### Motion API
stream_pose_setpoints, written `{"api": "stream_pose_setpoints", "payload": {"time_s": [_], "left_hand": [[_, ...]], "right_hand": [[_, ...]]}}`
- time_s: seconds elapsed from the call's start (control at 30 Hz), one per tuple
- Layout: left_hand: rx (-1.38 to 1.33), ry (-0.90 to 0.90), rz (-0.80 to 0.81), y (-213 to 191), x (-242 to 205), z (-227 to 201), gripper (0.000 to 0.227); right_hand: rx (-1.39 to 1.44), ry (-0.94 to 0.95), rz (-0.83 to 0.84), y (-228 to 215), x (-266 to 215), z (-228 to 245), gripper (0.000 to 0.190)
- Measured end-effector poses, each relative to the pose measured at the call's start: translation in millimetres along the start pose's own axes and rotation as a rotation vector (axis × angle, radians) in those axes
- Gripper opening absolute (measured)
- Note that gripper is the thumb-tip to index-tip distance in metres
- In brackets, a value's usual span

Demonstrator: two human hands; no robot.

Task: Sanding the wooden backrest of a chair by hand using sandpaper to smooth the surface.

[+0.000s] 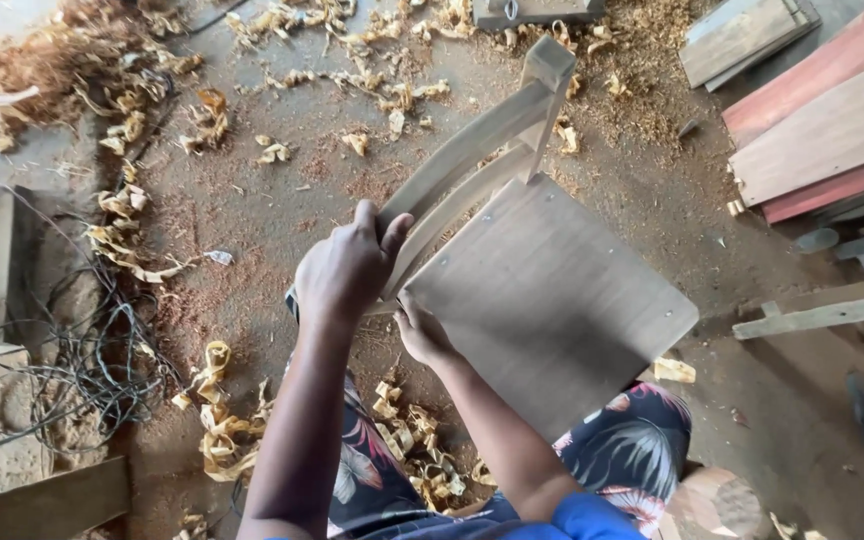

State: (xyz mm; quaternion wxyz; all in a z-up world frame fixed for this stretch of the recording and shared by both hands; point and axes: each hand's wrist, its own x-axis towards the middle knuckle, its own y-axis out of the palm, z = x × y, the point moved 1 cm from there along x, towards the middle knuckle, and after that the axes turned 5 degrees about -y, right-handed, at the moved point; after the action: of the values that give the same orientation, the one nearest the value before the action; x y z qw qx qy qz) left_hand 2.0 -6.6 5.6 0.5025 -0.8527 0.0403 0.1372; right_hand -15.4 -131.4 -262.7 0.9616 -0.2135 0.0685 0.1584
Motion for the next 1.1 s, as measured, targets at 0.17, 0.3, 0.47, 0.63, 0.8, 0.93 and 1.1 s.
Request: {"api": "stream_pose_setpoints", "payload": {"time_s": [0.17,0.3,0.47,0.63,0.8,0.93,1.1], "left_hand": [[0.021,-0.009,-0.015,5.8,1.5,3.4,0.055],[0.045,-0.016,-0.012,0.9,-3.4,4.7,0.056],[0.058,-0.059,-0.012,1.5,-6.5,15.7,0.062],[0.080,0.020,-0.081,7.3,-2.8,20.3,0.060],[0.113,0.051,-0.124,15.1,-1.5,21.7,0.063],[0.110,0.065,-0.134,6.2,3.1,16.4,0.063],[0.087,0.063,-0.141,10.0,2.0,19.5,0.059]], "right_hand": [[-0.035,-0.112,-0.063,-9.5,-28.3,54.4,0.043],[-0.083,-0.120,-0.081,15.0,13.3,-15.4,0.044],[-0.041,-0.086,-0.042,19.6,7.1,-20.6,0.050],[-0.042,-0.091,-0.089,21.8,12.4,-17.3,0.049],[-0.069,-0.088,-0.158,25.6,10.0,-26.0,0.048],[-0.053,-0.232,-0.266,33.9,10.3,-35.3,0.034],[-0.008,-0.220,-0.180,67.8,67.4,-117.6,0.039]]}}
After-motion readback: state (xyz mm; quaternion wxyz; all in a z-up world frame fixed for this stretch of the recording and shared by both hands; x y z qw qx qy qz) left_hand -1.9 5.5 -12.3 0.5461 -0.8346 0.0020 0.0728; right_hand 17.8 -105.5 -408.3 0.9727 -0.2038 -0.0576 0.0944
